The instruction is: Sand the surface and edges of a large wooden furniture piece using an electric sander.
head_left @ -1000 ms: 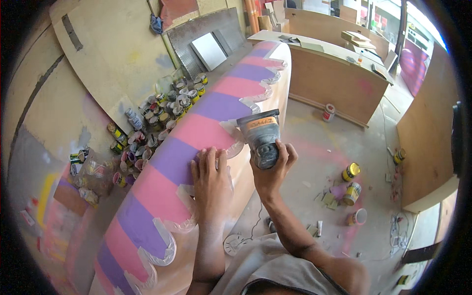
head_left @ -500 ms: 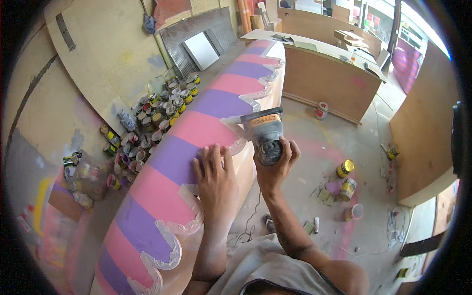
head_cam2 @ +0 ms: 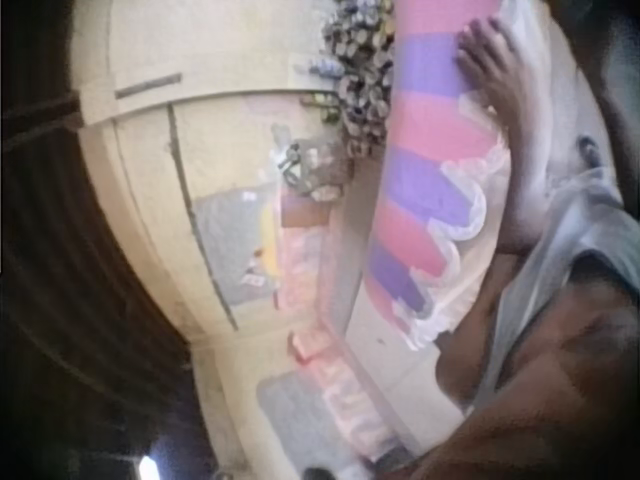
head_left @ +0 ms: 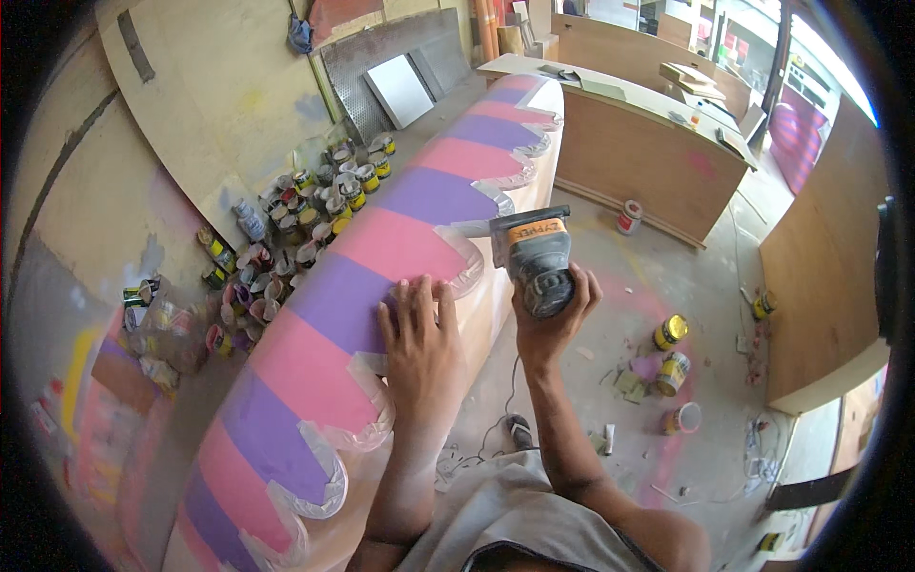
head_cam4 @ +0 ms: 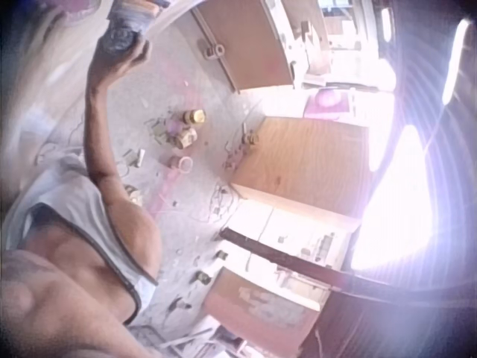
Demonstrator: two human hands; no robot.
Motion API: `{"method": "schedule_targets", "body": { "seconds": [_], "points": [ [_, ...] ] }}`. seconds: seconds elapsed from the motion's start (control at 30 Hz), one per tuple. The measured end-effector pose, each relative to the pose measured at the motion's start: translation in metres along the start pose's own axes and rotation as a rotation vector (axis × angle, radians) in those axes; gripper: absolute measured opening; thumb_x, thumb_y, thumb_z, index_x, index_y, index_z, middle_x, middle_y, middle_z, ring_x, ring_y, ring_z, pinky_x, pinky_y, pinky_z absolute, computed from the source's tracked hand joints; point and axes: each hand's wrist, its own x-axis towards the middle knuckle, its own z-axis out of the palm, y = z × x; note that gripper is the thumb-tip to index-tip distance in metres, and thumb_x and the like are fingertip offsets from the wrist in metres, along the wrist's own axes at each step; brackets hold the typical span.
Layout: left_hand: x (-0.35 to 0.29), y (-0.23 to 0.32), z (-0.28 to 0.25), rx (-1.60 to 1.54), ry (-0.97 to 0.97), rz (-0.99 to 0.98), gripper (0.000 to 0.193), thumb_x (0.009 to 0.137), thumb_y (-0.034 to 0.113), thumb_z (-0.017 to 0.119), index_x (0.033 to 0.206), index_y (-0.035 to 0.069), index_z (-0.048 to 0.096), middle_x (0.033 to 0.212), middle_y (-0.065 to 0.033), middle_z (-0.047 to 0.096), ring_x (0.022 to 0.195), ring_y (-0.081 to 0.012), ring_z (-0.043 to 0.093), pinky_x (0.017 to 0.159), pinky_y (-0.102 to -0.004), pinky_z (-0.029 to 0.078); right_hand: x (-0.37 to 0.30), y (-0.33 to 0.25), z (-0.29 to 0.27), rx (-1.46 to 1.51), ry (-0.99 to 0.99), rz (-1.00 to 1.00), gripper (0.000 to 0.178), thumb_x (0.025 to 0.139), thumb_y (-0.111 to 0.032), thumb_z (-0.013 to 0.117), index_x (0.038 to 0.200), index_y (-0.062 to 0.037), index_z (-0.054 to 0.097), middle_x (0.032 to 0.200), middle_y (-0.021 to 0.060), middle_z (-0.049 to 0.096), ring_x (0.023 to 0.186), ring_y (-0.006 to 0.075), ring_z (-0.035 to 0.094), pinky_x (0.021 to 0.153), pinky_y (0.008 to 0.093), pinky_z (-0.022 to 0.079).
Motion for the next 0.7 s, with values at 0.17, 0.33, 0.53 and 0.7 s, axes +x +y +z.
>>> {"method": "schedule_targets", "body": {
  "seconds": [0.17, 0.33, 0.53, 0.7],
  "points": [
    [-0.001, -0.003, -0.002, 0.088, -0.014, 0.038, 0.045, 0.097, 0.016, 0.054, 0.139, 0.0, 0.052, 0.141, -0.0188, 0.051, 0.137, -0.0395, 0.047, 0.113, -0.0588, 0.038, 0.033, 0.032, -0.006, 0.052, -0.081, 0.069, 0.082, 0.068, -0.007, 0.089, 0.139, -0.009, 0.048, 0.129, 0.0171, 0.048, 0.122, 0.0352, 0.05, 0.106, 0.047, 0.041],
    [0.001, -0.002, 0.003, 0.102, -0.038, 0.028, 0.045, 0.097, 0.015, 0.054, 0.139, 0.0, 0.051, 0.142, -0.0187, 0.05, 0.138, -0.0401, 0.047, 0.113, -0.059, 0.039, 0.032, 0.072, -0.011, 0.358, -0.144, 0.328, 0.083, 0.067, -0.007, 0.089, 0.139, -0.0068, 0.046, 0.129, 0.0119, 0.047, 0.121, 0.0272, 0.049, 0.107, 0.0401, 0.04],
    [0.0, 0.0, -0.003, 0.105, -0.09, 0.025, 0.047, 0.098, 0.015, 0.052, 0.143, 0.001, 0.049, 0.144, -0.0191, 0.047, 0.14, -0.04, 0.045, 0.116, -0.059, 0.035, 0.024, 0.05, -0.016, 0.318, -0.236, 0.218, 0.084, 0.066, -0.007, 0.089, 0.139, -0.0071, 0.046, 0.129, 0.011, 0.046, 0.12, 0.0257, 0.049, 0.106, 0.0388, 0.041],
    [0.002, 0.0, -0.001, 0.072, -0.108, 0.016, 0.048, 0.098, 0.014, 0.053, 0.144, 0.001, 0.048, 0.146, -0.0186, 0.046, 0.142, -0.0394, 0.042, 0.117, -0.0594, 0.034, 0.017, 0.025, -0.012, 0.189, -0.235, 0.103, 0.082, 0.068, -0.007, 0.088, 0.139, -0.0089, 0.046, 0.131, 0.0124, 0.046, 0.122, 0.0292, 0.049, 0.107, 0.0416, 0.04]
  ]
}}
